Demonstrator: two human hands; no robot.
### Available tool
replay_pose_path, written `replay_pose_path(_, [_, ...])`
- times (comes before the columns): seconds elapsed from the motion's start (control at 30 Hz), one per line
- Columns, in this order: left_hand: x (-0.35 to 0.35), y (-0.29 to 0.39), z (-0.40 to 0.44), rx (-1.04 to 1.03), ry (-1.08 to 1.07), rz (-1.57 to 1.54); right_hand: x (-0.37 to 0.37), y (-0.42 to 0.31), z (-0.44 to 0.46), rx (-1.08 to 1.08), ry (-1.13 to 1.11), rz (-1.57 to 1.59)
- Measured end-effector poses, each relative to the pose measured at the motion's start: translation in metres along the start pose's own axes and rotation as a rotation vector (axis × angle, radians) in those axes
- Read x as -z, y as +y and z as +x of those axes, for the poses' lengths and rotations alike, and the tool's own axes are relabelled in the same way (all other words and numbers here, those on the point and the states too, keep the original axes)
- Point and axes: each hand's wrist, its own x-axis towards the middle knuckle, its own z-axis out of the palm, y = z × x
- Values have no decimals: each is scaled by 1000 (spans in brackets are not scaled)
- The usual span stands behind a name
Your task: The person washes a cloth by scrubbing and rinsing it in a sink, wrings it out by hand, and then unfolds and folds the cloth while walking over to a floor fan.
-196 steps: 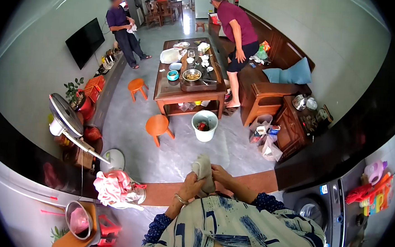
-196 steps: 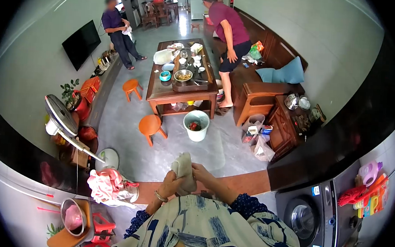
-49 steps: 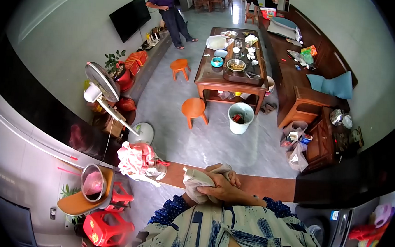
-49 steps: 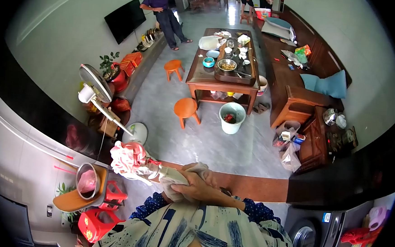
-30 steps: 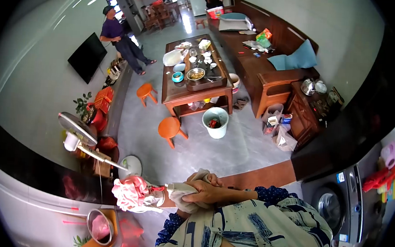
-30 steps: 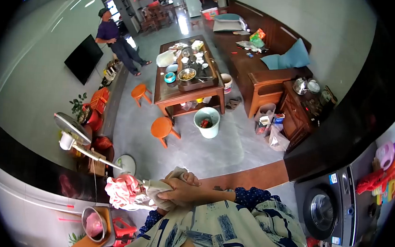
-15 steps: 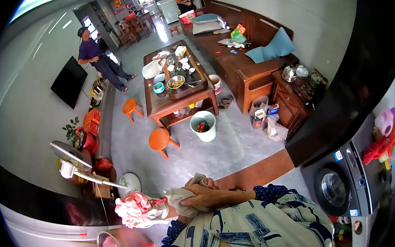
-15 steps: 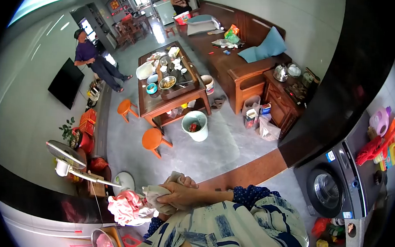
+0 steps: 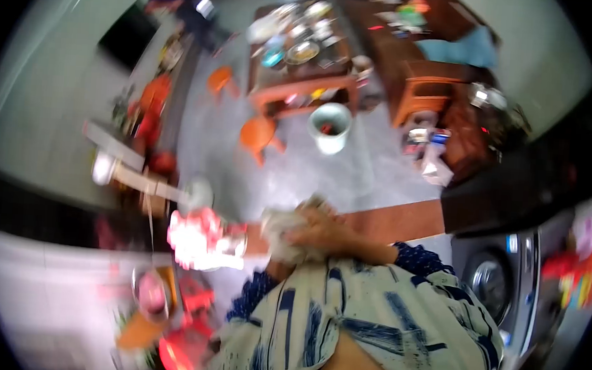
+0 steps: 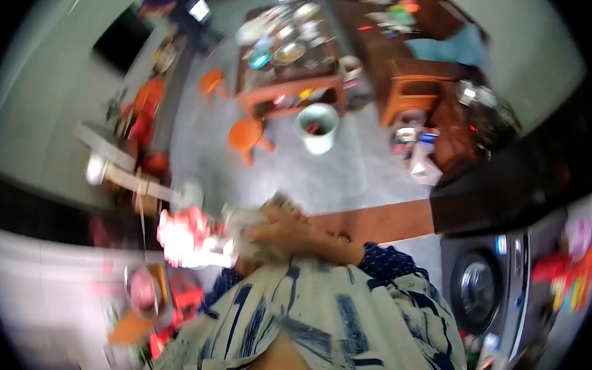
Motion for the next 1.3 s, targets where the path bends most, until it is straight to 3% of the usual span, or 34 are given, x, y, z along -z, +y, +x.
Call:
replay_pose_path(0.03, [9, -2, 5, -37, 30, 0, 0, -10, 1, 31, 98, -256])
replay_pose_path(0.1, [29, -5, 10, -103, 118, -20, 4, 10, 15, 110, 144, -124])
replay_pose_path(0.13, [40, -9, 12, -132, 159, -26, 8, 31, 25, 88, 135, 268])
replay_pose_path(0.2, [63, -15, 8, -145, 237, -88, 8, 38, 35, 43, 166, 583])
replay_pose_path(0.3, [100, -12, -10, -27, 278, -250, 20, 41, 45, 127, 200, 651])
replay_pose_path(0.33, [114, -9, -18, 44, 268, -323, 26, 39, 49, 104, 201, 644])
replay_pose_path(0.37, [119, -2, -33, 42, 288, -172, 32, 32, 54, 159, 175, 551])
replay_pose_path(0.4, [138, -5, -42, 50, 147, -280, 35, 30, 55, 206, 150, 461])
replay_pose_path(0.47, [153, -9, -68, 30, 272, -195, 33, 24, 66, 256, 236, 289])
replay_pose_path(0.53, [170, -9, -86, 13, 288, -261, 23, 17, 80, 138, 338, 492])
replay_pose_path(0.6, [201, -18, -98, -30, 410, -434, 22, 34, 97, 164, 224, 480])
replay_pose_path(0.83, [218, 6, -130, -151, 480, -436, -34, 50, 112, 118, 162, 494])
replay_pose_path(1.17, [243, 14, -93, -134, 485, -536, -41, 52, 156, -138, 86, 498])
replay_pose_path(1.3, [257, 46, -64, -183, 512, -541, -24, 41, 215, -105, 49, 618])
